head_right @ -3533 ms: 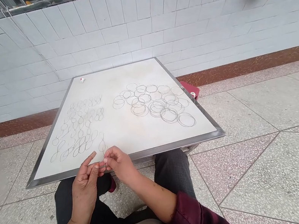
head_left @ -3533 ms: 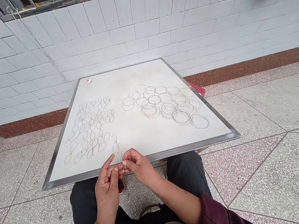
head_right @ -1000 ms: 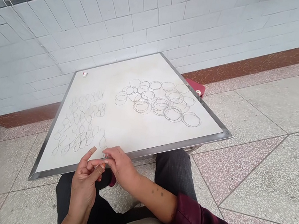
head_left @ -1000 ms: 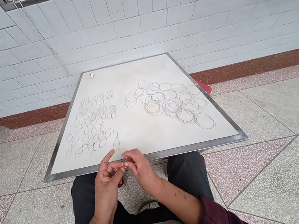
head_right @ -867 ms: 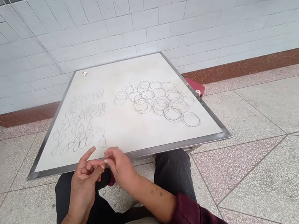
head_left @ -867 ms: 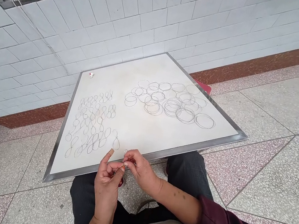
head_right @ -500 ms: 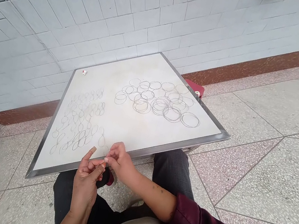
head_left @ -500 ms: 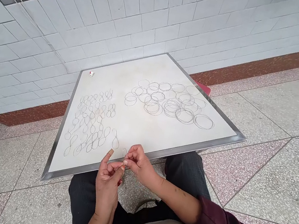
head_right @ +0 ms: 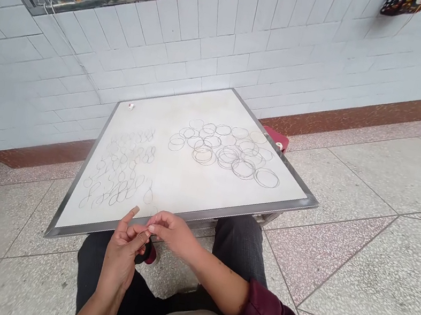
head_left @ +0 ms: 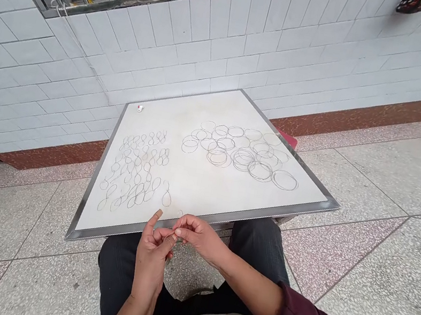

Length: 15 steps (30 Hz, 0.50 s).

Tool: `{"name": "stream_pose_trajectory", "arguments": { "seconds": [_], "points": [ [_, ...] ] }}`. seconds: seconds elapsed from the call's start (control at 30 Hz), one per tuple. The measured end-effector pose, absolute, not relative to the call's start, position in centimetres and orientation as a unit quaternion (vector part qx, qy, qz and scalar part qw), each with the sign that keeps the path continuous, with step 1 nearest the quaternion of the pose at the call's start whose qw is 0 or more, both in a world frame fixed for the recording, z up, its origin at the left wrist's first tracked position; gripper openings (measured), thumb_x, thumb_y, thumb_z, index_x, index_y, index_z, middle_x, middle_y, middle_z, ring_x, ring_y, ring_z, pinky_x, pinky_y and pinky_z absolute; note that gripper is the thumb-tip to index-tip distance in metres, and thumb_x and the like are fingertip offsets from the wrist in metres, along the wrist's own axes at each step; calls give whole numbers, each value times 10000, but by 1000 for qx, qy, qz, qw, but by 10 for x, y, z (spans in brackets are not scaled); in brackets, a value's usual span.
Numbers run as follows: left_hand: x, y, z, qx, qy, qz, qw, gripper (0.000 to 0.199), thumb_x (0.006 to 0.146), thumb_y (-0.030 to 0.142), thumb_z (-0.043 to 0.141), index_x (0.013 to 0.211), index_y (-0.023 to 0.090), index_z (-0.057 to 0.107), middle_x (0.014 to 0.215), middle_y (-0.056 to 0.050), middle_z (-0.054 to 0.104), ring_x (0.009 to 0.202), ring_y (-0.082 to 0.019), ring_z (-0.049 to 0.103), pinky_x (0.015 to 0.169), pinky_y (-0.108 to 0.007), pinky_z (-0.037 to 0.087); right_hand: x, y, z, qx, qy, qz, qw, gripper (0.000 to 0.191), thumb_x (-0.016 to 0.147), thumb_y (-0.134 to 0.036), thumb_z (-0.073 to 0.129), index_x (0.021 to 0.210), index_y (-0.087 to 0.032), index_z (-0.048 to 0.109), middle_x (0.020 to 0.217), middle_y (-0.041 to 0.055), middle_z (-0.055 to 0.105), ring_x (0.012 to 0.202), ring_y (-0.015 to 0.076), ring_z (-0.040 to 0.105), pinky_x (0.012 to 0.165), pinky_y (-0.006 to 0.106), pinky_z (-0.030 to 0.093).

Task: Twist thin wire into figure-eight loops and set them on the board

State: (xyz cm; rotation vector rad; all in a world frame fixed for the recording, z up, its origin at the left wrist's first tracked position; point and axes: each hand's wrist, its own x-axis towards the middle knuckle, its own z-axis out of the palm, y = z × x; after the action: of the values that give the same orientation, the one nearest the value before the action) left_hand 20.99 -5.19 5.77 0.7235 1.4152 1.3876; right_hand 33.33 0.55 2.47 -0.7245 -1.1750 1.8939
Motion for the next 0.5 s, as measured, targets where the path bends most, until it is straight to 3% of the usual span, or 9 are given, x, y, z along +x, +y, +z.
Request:
{"name": "stream_pose_trajectory", "arguments": {
  "seconds": [0.3, 0.5],
  "points": [
    [207, -60, 50, 387, 602, 558, 419, 789, 711, 352, 790, 1411, 218, 450, 823, 0, 662, 736, -149, 606, 680, -270, 483, 334, 2, 28, -320, -447, 723, 418, 336, 717, -476, 762, 788, -181, 617, 739, -27, 583, 672, 115, 500, 676, 272, 400],
    [204, -65, 45, 444, 595, 546, 388, 696, 775, 343, 734, 1410, 245, 467, 831, -5, 673, 748, -161, 634, 730, -306, 514, 333, -1, 28, -315, -414, 748, 412, 377, 687, -485, 786, 786, -171, 603, 704, -29, 584, 621, 98, 489, 658, 265, 396]
  ]
}}
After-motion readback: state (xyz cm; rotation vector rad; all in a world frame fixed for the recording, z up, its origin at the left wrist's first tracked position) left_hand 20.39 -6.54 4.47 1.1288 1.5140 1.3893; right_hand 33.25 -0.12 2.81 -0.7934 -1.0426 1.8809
